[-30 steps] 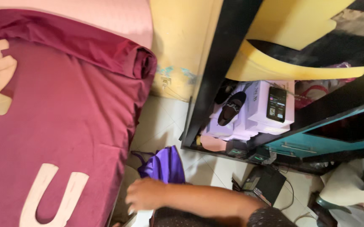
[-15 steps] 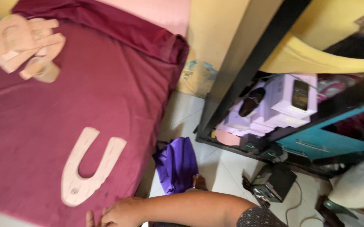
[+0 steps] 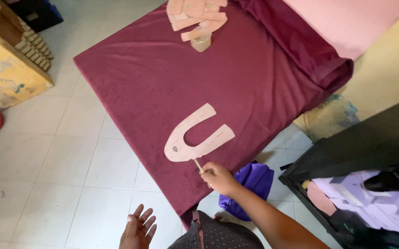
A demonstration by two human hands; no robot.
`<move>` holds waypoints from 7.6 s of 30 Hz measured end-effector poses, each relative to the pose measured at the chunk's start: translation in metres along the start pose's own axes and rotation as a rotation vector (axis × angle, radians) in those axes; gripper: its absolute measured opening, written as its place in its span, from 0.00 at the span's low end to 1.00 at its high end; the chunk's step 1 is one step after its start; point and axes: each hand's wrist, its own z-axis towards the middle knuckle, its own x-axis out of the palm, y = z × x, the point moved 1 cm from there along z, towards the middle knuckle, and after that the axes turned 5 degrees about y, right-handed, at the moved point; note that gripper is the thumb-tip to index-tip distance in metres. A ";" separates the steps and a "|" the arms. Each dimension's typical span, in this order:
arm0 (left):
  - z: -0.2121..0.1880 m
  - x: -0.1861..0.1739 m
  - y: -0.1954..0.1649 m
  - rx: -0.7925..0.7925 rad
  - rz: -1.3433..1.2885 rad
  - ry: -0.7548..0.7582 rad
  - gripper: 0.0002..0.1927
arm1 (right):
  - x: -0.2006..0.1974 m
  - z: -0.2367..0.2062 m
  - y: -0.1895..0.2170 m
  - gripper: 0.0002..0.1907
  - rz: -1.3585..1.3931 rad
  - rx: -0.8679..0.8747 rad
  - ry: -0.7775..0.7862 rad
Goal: The person places a U-shaped paper pattern on a large piece of maroon fabric and traces its outline with a small stick. The person repeats this process for a second pattern, carefully following the curves to mark the fabric for cutting.
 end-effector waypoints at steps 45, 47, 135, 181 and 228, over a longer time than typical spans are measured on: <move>0.232 -0.170 -0.224 0.161 1.109 0.028 0.27 | 0.057 0.156 0.053 0.53 -0.257 0.868 -1.097; 0.244 -0.153 -0.233 0.225 1.219 0.073 0.25 | 0.048 0.159 0.044 0.54 -0.265 0.825 -1.130; 0.361 0.136 -0.205 1.161 1.816 1.173 0.44 | 0.076 0.167 -0.047 0.17 0.097 0.852 -1.140; 0.405 0.124 -0.161 1.220 1.807 1.095 0.30 | 0.063 0.149 -0.105 0.32 -0.077 0.665 -1.104; 0.424 0.122 -0.150 1.243 1.820 1.066 0.34 | -0.065 0.173 -0.100 0.42 -0.212 0.480 -1.157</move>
